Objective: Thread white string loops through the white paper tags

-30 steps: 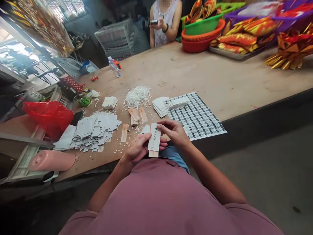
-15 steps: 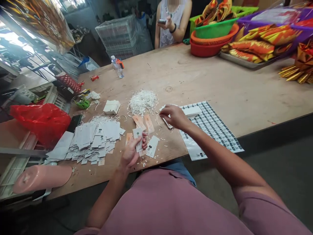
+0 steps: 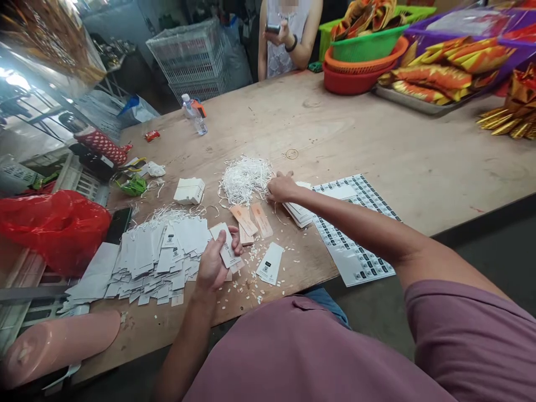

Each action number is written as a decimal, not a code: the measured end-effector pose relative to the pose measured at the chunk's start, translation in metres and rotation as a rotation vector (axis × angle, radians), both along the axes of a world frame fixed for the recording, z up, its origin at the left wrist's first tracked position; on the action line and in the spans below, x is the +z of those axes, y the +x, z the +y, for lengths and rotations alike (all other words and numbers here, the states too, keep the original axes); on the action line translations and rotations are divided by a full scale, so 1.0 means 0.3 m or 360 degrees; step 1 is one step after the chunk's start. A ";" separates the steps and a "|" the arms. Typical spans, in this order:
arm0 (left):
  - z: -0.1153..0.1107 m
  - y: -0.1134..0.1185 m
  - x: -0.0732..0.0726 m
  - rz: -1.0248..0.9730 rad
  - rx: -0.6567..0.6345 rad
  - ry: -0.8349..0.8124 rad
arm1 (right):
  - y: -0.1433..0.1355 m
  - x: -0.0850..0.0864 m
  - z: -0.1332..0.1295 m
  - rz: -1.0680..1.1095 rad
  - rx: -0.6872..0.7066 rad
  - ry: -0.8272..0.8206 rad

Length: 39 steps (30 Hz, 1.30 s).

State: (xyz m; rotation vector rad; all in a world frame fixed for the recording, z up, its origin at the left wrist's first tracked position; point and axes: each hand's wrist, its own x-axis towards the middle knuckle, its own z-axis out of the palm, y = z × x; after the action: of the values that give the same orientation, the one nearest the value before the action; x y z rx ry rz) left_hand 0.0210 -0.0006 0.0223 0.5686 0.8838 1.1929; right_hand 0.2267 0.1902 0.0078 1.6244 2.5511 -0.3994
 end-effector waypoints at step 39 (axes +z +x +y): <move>0.138 0.214 0.064 0.0226 0.0171 0.0195 | 0.045 0.045 -0.464 0.2477 -0.0395 -0.0639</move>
State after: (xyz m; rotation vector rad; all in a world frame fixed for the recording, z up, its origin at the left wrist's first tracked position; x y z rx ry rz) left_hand 0.0853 0.0407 0.0416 0.7192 0.9760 1.3229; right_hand 0.2401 0.0511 0.0214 1.6727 2.4386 -2.8645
